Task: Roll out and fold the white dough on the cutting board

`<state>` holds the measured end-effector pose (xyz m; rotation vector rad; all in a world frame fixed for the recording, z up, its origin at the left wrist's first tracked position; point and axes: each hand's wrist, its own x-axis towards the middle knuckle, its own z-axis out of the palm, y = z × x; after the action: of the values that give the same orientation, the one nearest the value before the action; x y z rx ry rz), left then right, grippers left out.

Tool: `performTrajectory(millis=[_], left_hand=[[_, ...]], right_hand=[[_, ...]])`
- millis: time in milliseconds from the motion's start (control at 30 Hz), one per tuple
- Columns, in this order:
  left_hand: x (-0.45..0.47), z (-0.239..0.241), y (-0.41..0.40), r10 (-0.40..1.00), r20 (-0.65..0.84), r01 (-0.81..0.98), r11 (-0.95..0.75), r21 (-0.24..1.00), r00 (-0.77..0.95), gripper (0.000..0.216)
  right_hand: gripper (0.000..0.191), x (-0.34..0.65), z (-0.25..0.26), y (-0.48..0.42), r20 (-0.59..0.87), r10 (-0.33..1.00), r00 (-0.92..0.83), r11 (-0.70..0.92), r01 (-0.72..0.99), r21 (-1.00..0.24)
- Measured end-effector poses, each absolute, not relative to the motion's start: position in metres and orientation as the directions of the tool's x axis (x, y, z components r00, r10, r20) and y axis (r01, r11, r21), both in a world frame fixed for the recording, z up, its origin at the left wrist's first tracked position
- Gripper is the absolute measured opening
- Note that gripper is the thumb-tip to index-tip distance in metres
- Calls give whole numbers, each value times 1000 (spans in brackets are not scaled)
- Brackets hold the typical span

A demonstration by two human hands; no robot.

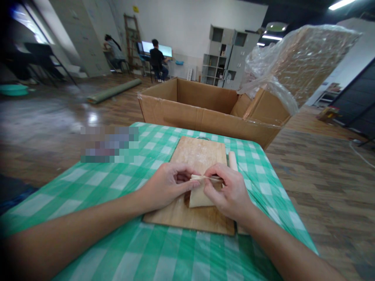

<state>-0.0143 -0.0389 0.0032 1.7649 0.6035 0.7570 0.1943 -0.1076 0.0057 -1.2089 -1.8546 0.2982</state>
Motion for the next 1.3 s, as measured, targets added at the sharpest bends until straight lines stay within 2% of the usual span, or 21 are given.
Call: performTrajectory(millis=[100, 367, 500, 567, 667, 833, 967, 1100, 1300], left_hand=[[-14, 7, -40, 739, 194, 60, -302, 951, 645, 12], [-14, 14, -44, 770, 146, 47, -222, 974, 621, 12], [-15, 13, -42, 765, 184, 20, -250, 968, 617, 10], [-15, 11, -41, 752, 225, 15, -298, 955, 619, 11], [-16, 7, -39, 731, 249, 27, -343, 939, 635, 17], [-15, 2, -38, 730, 195, 49, -299, 953, 656, 27], [-16, 3, -38, 739, 201, 88, -332, 939, 643, 22], [-16, 5, -38, 772, 234, 96, -356, 930, 591, 16], [-17, 11, -41, 774, 299, 119, -431, 894, 559, 13]], right_hand=[[8, 195, 5, -107, 547, 824, -148, 509, 617, -600], [8, 195, 4, -108, 543, 829, -131, 492, 632, -599], [4, 195, 4, -108, 519, 847, -114, 477, 593, -649], [11, 195, 5, -107, 507, 852, -128, 479, 580, -659], [8, 194, 7, -106, 513, 844, -158, 490, 616, -617], [8, 191, 9, -107, 568, 811, -145, 501, 673, -544], [3, 191, 7, -107, 598, 781, -180, 542, 670, -507], [6, 192, 7, -106, 554, 799, -232, 556, 636, -535], [8, 190, 12, -106, 414, 881, -227, 462, 596, -657]])
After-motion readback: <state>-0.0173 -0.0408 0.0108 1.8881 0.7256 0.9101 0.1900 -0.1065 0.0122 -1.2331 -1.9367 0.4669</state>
